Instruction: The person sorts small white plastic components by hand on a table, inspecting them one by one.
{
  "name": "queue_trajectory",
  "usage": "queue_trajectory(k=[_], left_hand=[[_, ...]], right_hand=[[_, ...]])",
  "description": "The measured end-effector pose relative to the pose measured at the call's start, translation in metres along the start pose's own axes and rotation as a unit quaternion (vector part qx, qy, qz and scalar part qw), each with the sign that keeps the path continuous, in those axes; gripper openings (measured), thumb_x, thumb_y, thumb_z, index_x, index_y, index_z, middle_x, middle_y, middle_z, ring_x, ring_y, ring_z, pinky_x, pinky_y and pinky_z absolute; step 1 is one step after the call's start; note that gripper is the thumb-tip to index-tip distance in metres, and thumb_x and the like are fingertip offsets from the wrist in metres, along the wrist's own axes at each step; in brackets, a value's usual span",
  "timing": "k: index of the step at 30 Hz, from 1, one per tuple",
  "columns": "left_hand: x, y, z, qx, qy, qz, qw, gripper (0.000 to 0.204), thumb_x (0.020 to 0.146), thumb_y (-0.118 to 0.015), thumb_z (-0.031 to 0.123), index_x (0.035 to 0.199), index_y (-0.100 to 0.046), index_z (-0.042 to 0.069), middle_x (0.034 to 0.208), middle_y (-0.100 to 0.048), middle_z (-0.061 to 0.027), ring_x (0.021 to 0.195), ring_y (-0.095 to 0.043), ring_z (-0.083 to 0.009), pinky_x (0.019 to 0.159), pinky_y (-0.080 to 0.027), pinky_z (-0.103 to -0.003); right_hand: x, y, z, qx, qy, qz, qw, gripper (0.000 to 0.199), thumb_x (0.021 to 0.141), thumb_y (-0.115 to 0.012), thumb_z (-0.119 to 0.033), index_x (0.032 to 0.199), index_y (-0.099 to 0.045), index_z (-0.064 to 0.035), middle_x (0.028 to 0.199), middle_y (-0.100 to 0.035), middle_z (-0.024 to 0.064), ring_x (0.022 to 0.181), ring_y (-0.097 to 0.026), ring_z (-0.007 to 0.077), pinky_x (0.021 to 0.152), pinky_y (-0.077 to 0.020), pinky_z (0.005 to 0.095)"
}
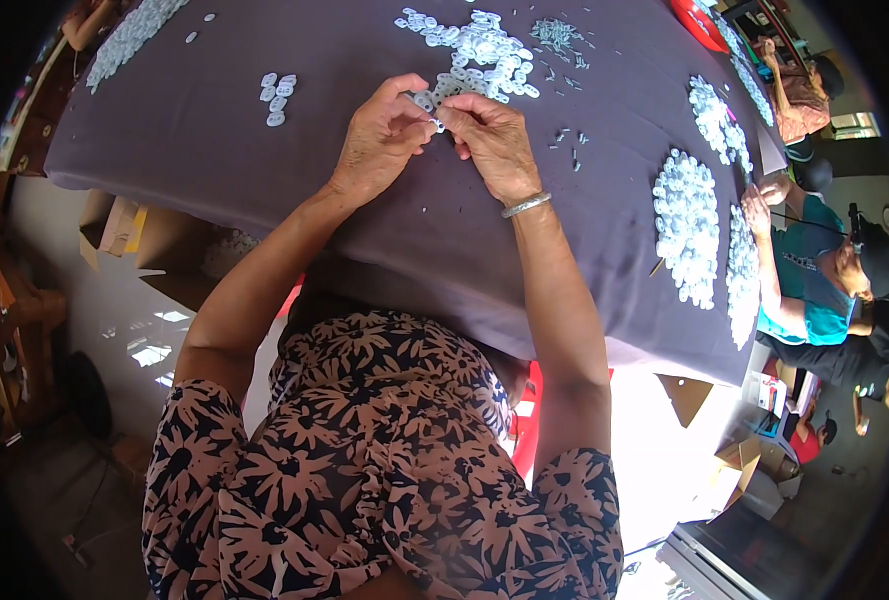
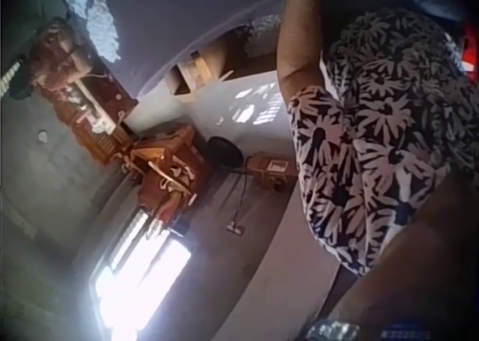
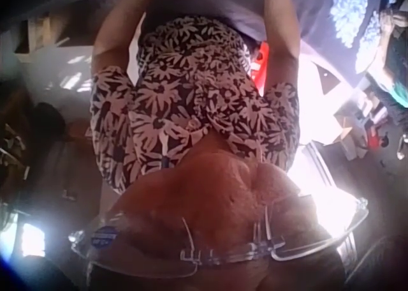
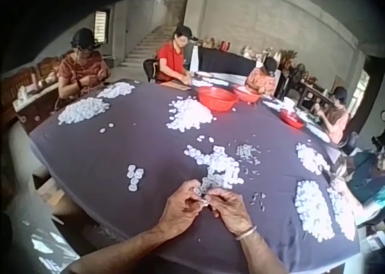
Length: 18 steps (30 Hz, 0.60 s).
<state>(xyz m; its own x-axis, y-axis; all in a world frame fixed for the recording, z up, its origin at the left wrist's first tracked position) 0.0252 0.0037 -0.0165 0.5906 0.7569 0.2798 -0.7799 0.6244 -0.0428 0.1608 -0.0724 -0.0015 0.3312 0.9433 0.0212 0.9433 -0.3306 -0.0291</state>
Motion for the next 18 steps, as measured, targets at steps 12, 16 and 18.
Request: queue_trajectory(k=[12,16,18], left_hand=[[-0.0016,0.0008,-0.0030,0.082,0.000,-0.004,0.997,0.015,0.080,-0.062,0.002,0.093,-0.059,-0.005,0.124,-0.044,-0.0065,0.074,-0.061,-0.0100,0.060,-0.052,-0.024],[-0.0023,-0.0016,-0.0005,0.079,-0.004,0.018,0.997,0.023,0.080,-0.062,0.001,0.101,-0.053,-0.004,0.112,-0.054,-0.0083,0.073,-0.061,-0.0104,0.060,-0.052,-0.024],[-0.0029,-0.0008,0.0020,0.065,0.026,0.022,0.997,0.035,0.079,-0.062,0.001,0.110,-0.045,-0.001,0.093,-0.062,-0.0084,0.073,-0.061,-0.0107,0.060,-0.052,-0.024]], right_hand=[[-0.0006,-0.0031,-0.0043,-0.117,0.042,0.005,0.992,0.011,0.086,-0.064,-0.013,0.086,-0.065,-0.0022,0.065,-0.054,-0.0034,0.052,-0.044,0.0033,0.047,-0.0364,0.0187],[0.0008,-0.0040,-0.0053,-0.149,0.063,0.018,0.987,0.010,0.085,-0.064,-0.011,0.084,-0.065,-0.0011,0.061,-0.054,-0.0027,0.048,-0.044,0.0033,0.043,-0.0363,0.0192],[0.0007,-0.0062,-0.0080,-0.151,0.055,0.017,0.987,0.010,0.085,-0.063,-0.011,0.083,-0.065,-0.0008,0.061,-0.054,-0.0025,0.048,-0.045,0.0034,0.043,-0.0369,0.0193]])
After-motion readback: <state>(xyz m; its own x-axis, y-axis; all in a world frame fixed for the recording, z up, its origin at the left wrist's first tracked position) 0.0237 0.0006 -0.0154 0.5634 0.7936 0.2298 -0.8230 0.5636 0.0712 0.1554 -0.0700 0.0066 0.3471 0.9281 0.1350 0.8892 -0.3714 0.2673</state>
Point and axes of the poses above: each hand's wrist, its own x-axis towards the middle knuckle, its own y-axis out of the back of the hand, z = x × y, the point moved 2 cm from there along x, towards the middle knuckle
